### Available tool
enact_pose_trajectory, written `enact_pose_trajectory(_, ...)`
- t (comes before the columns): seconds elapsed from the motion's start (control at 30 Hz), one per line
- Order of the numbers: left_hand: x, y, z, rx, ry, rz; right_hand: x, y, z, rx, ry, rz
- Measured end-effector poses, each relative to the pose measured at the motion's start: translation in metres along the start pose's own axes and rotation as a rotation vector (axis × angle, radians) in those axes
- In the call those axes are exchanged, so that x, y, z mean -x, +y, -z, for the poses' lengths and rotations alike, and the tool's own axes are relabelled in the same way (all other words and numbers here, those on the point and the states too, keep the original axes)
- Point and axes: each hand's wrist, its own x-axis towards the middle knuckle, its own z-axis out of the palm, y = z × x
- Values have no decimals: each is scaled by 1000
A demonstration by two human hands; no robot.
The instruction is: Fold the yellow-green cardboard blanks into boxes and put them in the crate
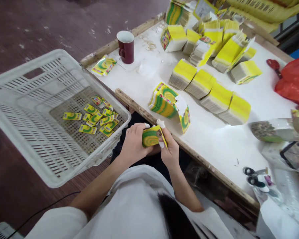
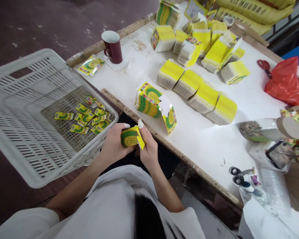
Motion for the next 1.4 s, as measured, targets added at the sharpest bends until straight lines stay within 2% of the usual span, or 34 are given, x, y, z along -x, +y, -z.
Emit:
enact_pose_trajectory(0.17, -4, -7, 15, 34, -137, -53, -4, 5, 8, 126, -264, 117)
enact_pose_trajectory(0.33, -15, -3, 29, 50, -303, 40, -26, 7, 36, 77, -495, 129)
enact_pose_trajectory(0.43, -17, 3, 30, 29, -348, 36, -30, 4, 41, 14, -582, 83)
enact_pose_trajectory(0.57, -13, 8, 24, -32, -290, 28, -15, 0, 22, -57, -430, -19)
enact_pose_trajectory(0.67, -7, 0, 24, 57, -267, 50, -6, 2, 12, -122, -315, -53)
enact_pose_trajectory(0.7, -5, -6, 26, 79, -191, 88, -6, 5, 12, -107, -230, -66)
enact_pose_trajectory(0.73, -4, -12, 29, 76, -64, 137, -9, 9, 13, -57, -113, -80)
enact_pose_trajectory(0.83, -5, -35, 42, -44, 425, 277, -24, 31, 26, 235, 238, -152)
enact_pose_trajectory(0.87, -5, -40, 45, -49, 491, 292, -29, 41, 31, 315, 305, -180)
enact_pose_trajectory(0.93, -5, -45, 46, 8, 516, 300, -38, 62, 43, 362, 365, -217)
enact_pose_trajectory(1.0, -3, -43, 42, 151, 430, 301, -42, 77, 54, 319, 413, -219)
enact_pose_trajectory(1.07, -1, -36, 33, 346, 284, 319, -41, 81, 66, 270, 482, -201)
enact_pose_trajectory(1.13, 1, -28, 22, 571, 84, 373, -38, 71, 77, 207, 538, -166)
enact_pose_trajectory(1.2, 0, -21, 11, 828, -161, 457, -34, 50, 83, 120, 521, -116)
enact_pose_trajectory(1.27, -2, -12, -1, 1129, -412, 531, -31, 26, 80, 25, 401, -61)
enact_pose_trajectory(1.33, -6, -1, -11, 1379, -606, 597, -29, 9, 68, -75, 159, 2)
enact_pose_trajectory(1.37, -7, 5, -16, 1441, -647, 635, -29, 4, 60, -90, 5, 37)
enact_pose_trajectory(1.4, -10, 10, -19, 1441, -627, 662, -28, 2, 53, -81, -109, 57)
